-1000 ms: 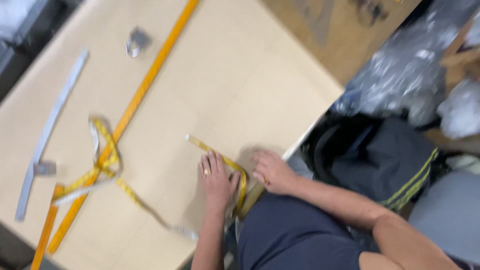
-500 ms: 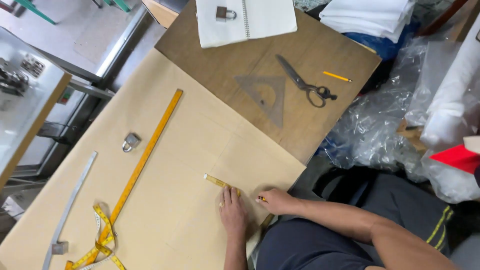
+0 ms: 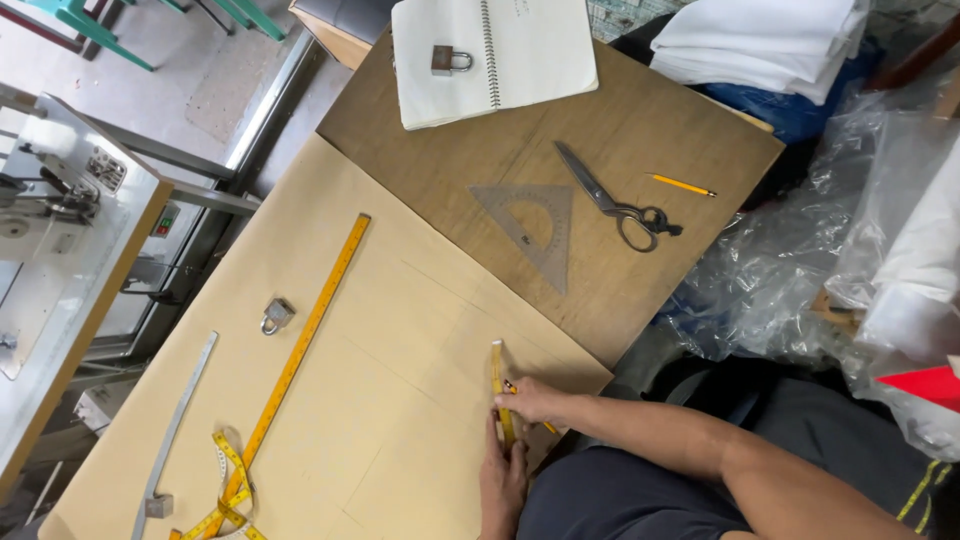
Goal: The person measures and marks a large piece of light-colored fabric on a work table using a set square, a metal ruler, a flexible measuring tape, and a pencil. They draw straight lines and make measurement marks to create a pattern layout.
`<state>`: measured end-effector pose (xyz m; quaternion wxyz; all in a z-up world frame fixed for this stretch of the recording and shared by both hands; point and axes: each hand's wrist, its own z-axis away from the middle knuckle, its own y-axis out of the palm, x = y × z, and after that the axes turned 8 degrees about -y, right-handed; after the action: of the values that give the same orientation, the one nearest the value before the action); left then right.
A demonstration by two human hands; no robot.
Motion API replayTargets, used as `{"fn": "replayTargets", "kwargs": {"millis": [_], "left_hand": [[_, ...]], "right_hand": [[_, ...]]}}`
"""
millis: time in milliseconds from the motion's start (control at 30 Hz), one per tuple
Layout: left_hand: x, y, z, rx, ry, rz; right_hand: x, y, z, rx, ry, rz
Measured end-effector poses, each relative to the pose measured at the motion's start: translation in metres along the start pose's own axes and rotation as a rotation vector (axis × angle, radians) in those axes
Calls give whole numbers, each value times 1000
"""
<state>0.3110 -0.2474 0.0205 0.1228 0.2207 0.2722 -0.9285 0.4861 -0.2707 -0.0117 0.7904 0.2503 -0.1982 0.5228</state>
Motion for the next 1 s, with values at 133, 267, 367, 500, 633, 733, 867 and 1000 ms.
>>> {"fn": "replayTargets", "kwargs": {"millis": [133,267,367,500,633,733,867,1000], "left_hand": [[109,22,-11,-113,-202,-132],[152,32,-8,-170,-306,-104],[155,32,-5,-157,-303,90],[151,27,-1,-144,-287,289],[145,20,10,-114,-247,556],[137,11,21,-86,-214,719],[47,-5,13,-68,-179,1200],[24,-13,-10,-96,-108,1153]], "right_hand": [[28,-8,-4,-8,-44,-4],[-10,-7,-53,42,-267,-133],[-5,5,-49,175,-250,-84],[-4,28,-27,334,-229,-11],[-14,43,-21,511,-243,57],[5,43,0,618,-249,166],[-1,35,-1,718,-280,386],[-5,16,7,693,-246,421]]}}
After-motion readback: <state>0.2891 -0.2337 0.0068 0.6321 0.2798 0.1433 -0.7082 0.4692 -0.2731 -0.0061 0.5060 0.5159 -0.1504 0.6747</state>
